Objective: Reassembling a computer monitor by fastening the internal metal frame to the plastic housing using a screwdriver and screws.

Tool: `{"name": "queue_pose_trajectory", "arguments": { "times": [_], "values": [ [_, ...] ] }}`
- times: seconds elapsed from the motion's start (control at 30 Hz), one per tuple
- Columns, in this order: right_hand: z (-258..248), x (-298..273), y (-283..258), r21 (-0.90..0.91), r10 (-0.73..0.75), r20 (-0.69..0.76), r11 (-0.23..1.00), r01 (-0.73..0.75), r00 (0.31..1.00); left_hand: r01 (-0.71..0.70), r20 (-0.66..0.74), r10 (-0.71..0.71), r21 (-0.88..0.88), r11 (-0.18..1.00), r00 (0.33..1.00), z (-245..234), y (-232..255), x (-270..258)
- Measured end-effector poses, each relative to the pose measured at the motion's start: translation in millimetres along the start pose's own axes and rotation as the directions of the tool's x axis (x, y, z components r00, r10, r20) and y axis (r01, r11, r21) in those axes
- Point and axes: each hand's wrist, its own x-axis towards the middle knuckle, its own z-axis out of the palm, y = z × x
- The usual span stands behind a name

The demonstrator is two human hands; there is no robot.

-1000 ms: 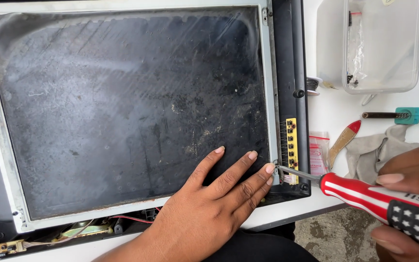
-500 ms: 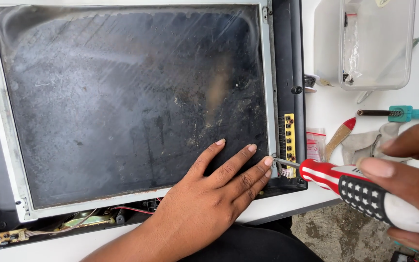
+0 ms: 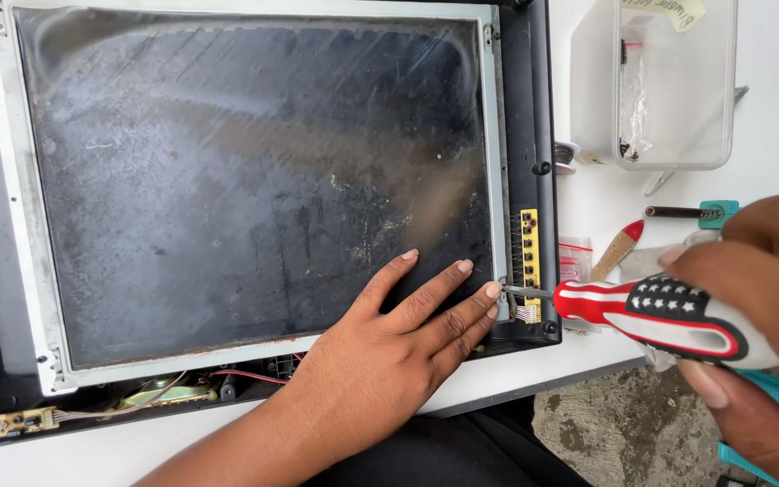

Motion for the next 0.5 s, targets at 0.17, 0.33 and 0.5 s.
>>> {"name": "queue_pose_trajectory", "arguments": {
  "times": [0.17,0.33,0.5],
  "values": [
    [-3,-5,11,-0.176,-0.051,0.09,0.982,0.066,0.995,-0.004,-0.01,0.005,0.027,1.0,1.0,-1,1,0],
    [-18,11,-21,-0.056,-0.11,-0.058,0.993,0.107,0.992,-0.009,0.006,0.009,-0.011,1.0,1.0,-3,0,1],
    [-18,18,-10,-0.076,-0.159,-0.04,0.985,0.156,0.986,-0.016,0.005,0.016,-0.013,1.0,1.0,-2,0,0]
  ]
}}
